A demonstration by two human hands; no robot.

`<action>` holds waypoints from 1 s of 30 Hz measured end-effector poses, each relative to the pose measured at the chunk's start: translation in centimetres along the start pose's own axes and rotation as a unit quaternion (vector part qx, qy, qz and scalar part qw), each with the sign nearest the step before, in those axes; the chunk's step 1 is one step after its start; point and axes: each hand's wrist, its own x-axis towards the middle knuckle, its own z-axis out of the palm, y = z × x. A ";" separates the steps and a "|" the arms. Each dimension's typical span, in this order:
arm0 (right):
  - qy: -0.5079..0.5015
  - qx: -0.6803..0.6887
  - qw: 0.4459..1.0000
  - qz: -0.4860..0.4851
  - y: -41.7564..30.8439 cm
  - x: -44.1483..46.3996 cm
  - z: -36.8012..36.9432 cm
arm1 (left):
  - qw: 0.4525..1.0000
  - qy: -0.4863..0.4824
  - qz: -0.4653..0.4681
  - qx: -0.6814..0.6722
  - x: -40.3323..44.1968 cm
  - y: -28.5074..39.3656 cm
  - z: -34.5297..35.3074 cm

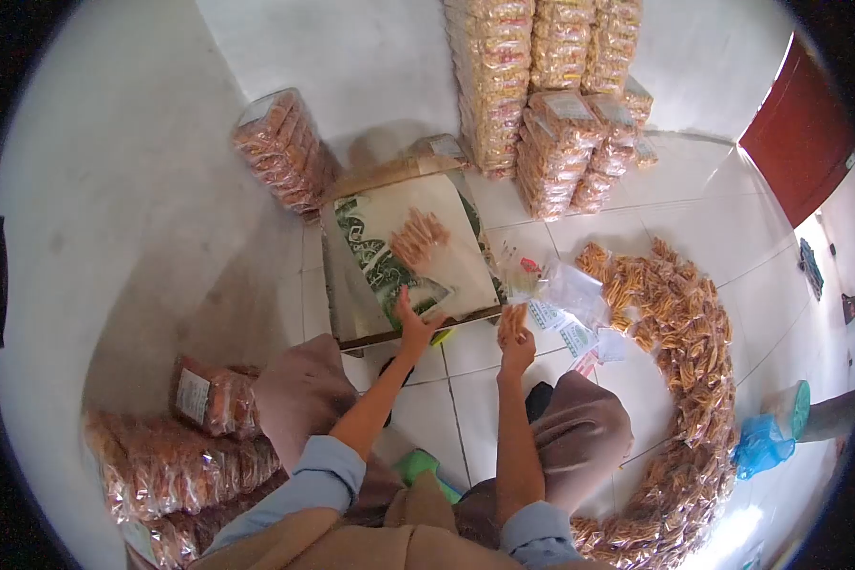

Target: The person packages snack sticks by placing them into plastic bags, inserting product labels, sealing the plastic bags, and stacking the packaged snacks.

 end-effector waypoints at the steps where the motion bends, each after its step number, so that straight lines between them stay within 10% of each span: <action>1: -0.008 0.008 1.000 -0.003 1.0 0.1 0.1 | 0.996 -0.003 0.073 0.048 -0.5 -0.3 1.0; 17: -0.197 -0.244 0.893 -0.324 -2.2 -1.7 5.3 | 0.999 -0.031 0.004 0.037 0.0 2.3 1.8; 23: -0.273 -0.237 0.888 -0.284 -1.9 -3.2 10.3 | 0.991 -0.112 0.061 -0.033 0.4 1.8 -2.6; 25: -0.290 -0.241 0.887 -0.265 -2.0 -3.4 11.4 | 0.990 0.018 -0.031 -0.137 1.2 -0.9 -2.5; 30: -0.288 -0.216 0.812 -0.459 -1.9 -3.0 12.7 | 0.974 -0.009 -0.144 -0.174 6.9 -3.4 -3.1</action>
